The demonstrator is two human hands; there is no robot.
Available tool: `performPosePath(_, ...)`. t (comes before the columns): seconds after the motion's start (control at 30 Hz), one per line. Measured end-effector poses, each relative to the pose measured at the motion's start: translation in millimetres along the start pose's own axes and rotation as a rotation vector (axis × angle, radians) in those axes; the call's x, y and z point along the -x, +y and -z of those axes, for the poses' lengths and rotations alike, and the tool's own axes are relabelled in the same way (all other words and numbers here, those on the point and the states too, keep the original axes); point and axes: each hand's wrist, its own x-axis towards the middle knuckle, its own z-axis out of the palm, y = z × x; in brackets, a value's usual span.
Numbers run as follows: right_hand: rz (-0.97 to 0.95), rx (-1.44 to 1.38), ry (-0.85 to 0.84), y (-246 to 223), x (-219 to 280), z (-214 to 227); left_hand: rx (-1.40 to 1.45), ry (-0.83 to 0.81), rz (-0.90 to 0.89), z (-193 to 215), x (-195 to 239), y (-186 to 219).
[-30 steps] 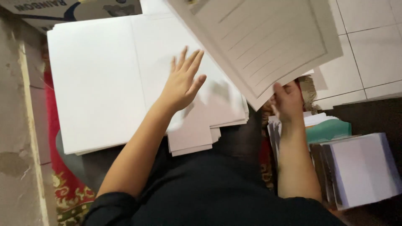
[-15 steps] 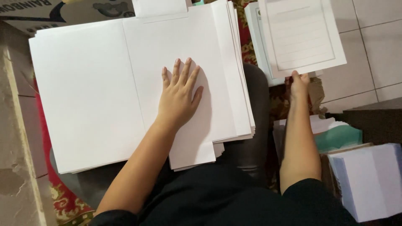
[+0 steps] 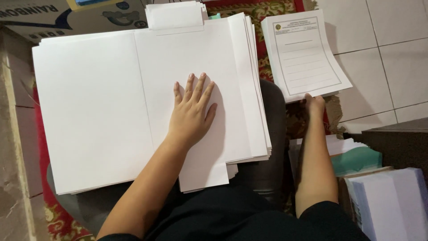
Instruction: Organizing and stacking large white sheets of paper or thin cardboard into neat piles.
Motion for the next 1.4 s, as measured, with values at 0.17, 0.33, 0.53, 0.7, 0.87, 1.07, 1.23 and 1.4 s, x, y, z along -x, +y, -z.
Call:
performPosePath(0.17,-0.045,0.095,-0.058,0.6,-5.8,1.0,0.002,0.004,-0.001,-1.0,0.6,0.0)
performPosePath(0.33,-0.005,0.136,-0.122,-30.1,32.1,19.1,-0.005,0.014,-0.001,0.8,0.6,1.8)
performPosePath(0.53,-0.004,0.055,-0.131,-59.3,79.5,30.9,0.007,0.009,0.005,2.1,0.7,2.5)
performPosePath(0.7,-0.002,0.009,-0.152,-46.2,61.2,26.4,0.001,0.01,0.005,2.2,1.1,2.2)
performPosePath(0.87,-0.041,0.047,-0.181,-79.4,94.9,40.3,0.007,-0.001,0.01,4.2,1.4,3.0)
performPosePath(1.07,-0.021,-0.231,-0.121,-35.3,62.1,19.6,0.006,0.012,-0.006,2.7,2.3,2.1)
performPosePath(1.23,-0.097,-0.612,-0.074,-51.5,116.0,29.5,0.004,0.052,-0.025,2.4,7.4,-0.6)
performPosePath(1.4,0.336,-0.731,0.048,-146.9,271.6,90.1,-0.062,0.021,-0.108,0.4,33.7,-1.8)
